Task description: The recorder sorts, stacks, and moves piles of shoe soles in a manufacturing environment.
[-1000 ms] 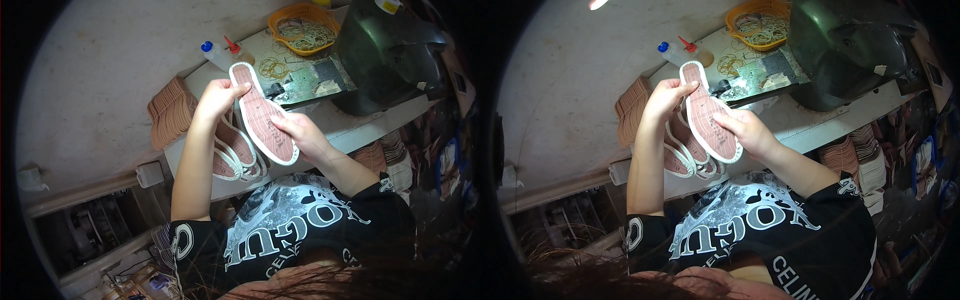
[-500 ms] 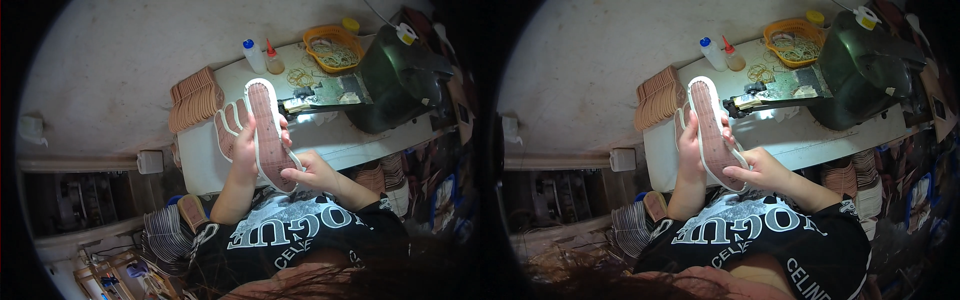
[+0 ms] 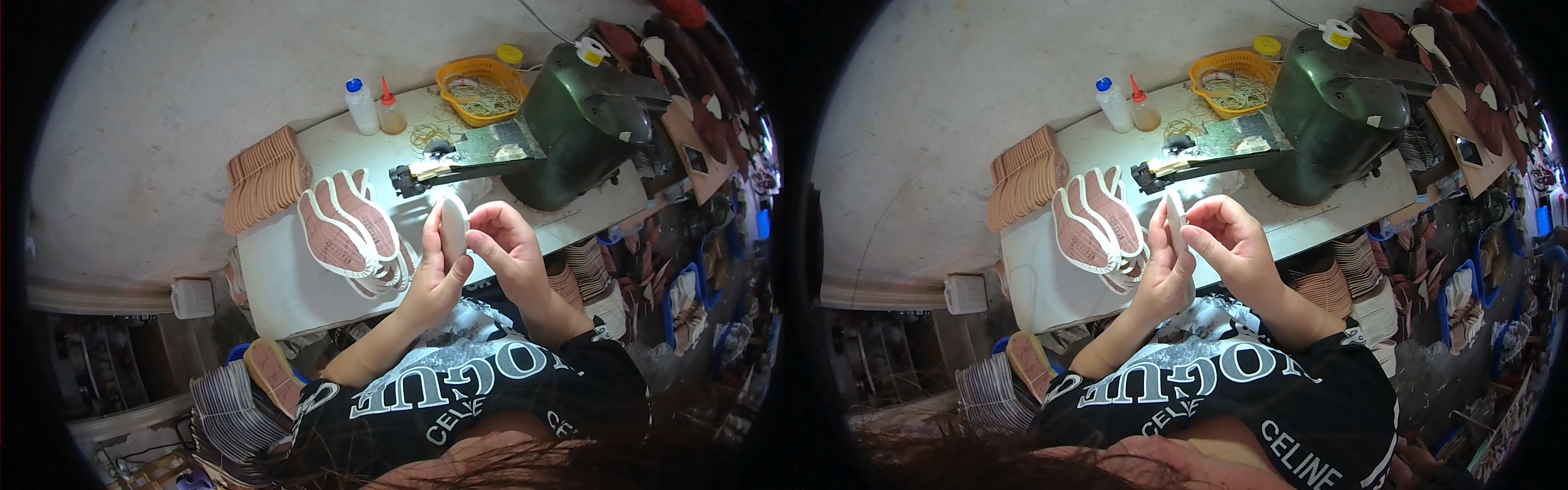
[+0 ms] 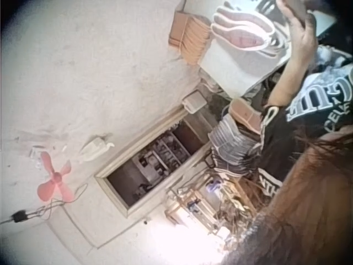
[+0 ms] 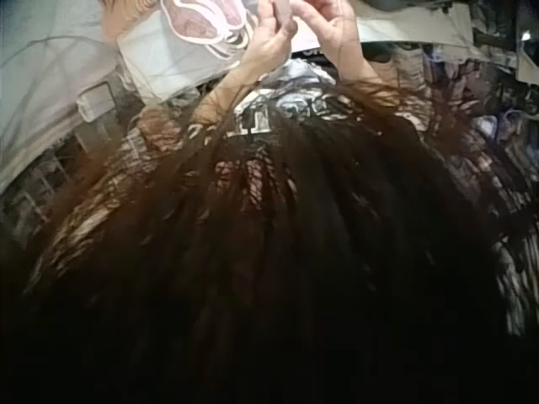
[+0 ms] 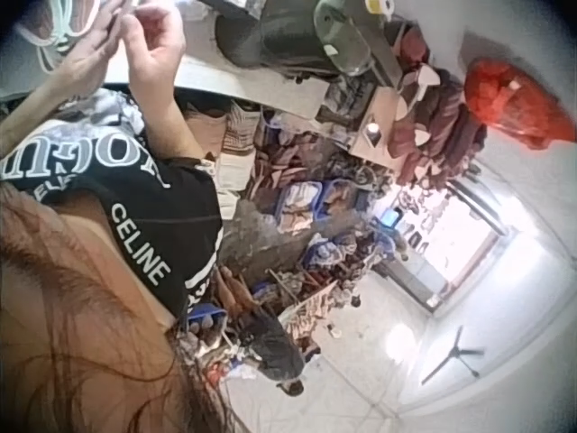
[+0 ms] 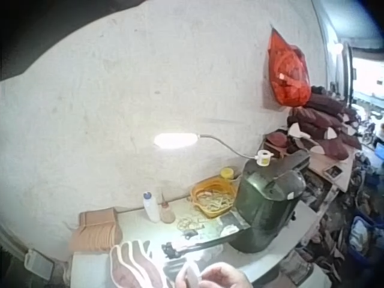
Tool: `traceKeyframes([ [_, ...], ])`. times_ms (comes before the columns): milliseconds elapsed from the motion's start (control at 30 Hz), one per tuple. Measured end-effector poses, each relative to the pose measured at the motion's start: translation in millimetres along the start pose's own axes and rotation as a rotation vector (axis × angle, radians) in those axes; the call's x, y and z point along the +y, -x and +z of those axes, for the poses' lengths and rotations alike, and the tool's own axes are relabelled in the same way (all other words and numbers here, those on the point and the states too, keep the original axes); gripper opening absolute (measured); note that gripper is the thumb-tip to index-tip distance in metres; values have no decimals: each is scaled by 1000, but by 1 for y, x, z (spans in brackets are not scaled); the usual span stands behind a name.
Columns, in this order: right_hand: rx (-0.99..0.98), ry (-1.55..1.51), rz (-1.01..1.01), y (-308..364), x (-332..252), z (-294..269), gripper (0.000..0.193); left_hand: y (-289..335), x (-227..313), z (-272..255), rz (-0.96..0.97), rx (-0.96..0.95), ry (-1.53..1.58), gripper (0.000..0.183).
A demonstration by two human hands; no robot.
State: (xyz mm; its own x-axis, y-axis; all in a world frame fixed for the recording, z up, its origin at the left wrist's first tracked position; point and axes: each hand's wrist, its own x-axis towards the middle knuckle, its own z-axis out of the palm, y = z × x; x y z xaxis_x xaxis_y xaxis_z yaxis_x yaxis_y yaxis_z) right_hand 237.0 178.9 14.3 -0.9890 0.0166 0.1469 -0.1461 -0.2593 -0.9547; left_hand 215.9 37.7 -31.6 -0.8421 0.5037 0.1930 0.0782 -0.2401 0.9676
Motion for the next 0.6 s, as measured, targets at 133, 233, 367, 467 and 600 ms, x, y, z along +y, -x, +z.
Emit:
traceKeyframes([
  [133,66,-234,165,7,-2,-6,16,9,-8,-2,-7,40,-164,81],
  [233,21,-378,265,9,-1,-13,16,12,-6,-4,-13,25,-230,80],
  [367,-74,-404,307,5,5,-18,14,11,-1,-9,43,46,-248,82],
  [467,-138,-460,315,3,7,-23,13,10,-2,-11,59,24,-222,82],
  [600,-298,-661,315,0,6,-15,16,14,1,-10,-30,-38,145,82],
])
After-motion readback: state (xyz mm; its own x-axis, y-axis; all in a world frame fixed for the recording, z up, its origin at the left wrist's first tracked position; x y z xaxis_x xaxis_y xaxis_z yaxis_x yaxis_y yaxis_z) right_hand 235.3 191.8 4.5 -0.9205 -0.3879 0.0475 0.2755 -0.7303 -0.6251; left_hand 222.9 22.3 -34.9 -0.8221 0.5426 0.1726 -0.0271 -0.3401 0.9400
